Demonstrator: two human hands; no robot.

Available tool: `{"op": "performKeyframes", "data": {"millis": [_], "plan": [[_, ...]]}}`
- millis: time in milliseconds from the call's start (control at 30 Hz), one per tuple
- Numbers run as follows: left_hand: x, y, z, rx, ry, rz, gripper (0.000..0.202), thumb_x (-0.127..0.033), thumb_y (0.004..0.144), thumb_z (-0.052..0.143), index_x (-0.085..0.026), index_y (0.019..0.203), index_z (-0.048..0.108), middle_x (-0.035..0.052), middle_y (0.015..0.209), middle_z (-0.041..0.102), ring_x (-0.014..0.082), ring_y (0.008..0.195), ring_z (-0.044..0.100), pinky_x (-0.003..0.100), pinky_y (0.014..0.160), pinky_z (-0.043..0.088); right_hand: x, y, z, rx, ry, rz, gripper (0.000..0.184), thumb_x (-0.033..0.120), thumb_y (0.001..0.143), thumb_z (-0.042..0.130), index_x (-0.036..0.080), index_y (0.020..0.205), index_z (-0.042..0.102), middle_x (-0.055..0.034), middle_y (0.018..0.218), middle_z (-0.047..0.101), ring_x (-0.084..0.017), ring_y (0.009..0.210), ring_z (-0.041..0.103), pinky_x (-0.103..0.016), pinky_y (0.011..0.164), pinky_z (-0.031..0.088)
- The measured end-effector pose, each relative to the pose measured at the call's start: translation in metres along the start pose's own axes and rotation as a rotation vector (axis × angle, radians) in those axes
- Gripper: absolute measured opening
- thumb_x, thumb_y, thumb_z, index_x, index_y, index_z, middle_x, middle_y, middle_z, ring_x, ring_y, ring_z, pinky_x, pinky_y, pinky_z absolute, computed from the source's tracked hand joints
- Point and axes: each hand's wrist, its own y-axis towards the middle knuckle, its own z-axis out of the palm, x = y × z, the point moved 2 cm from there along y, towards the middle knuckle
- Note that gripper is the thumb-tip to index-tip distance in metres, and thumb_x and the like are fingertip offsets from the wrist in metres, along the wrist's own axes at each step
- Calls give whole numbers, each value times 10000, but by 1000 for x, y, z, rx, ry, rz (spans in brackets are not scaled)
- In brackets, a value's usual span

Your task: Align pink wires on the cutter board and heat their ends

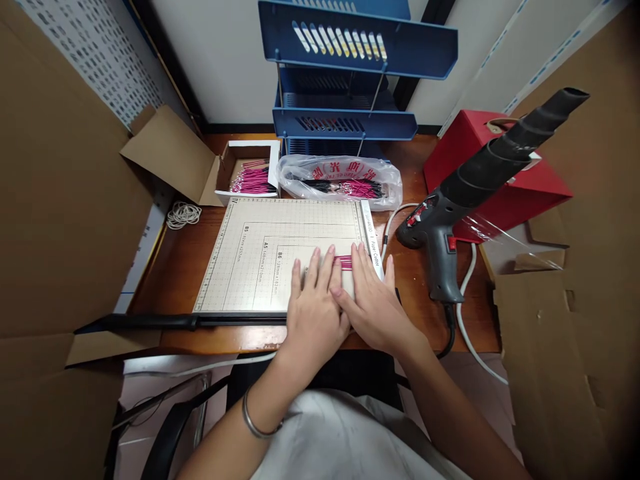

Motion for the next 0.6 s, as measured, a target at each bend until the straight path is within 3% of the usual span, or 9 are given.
{"op": "performKeyframes", "data": {"millis": [167,267,400,600], "plan": [[10,-8,-6,60,-8,-62,589,-365,1027,415,-91,1548,440,127,1654,360,348,1553,283,611,1269,167,0,-1,4,-33,-91,-33,858,674,1025,117,81,1646,114,-194,1703,104,-283,1608,28,-670,1244,-32],[14,-7,-7,46,-6,-72,603,-390,1039,405,-104,1571,404,119,1660,345,342,1553,286,614,1266,177,2,-2,4,-49,-165,-57,810,649,1039,139,108,1639,201,-225,1693,151,-317,1603,77,-689,1235,13],[18,-4,-6,34,13,-59,574,-407,1051,394,-106,1535,466,110,1659,343,353,1544,304,630,1258,186,3,-3,4,-59,-246,-74,725,613,1054,212,165,1614,321,-239,1693,143,-352,1592,134,-699,1226,47],[18,-5,-6,39,11,-50,542,-360,1058,372,-105,1524,479,99,1654,355,343,1540,316,618,1257,204,4,-3,5,-58,-287,-72,731,609,1053,218,154,1619,301,-193,1699,165,-368,1586,160,-701,1231,54]]}}
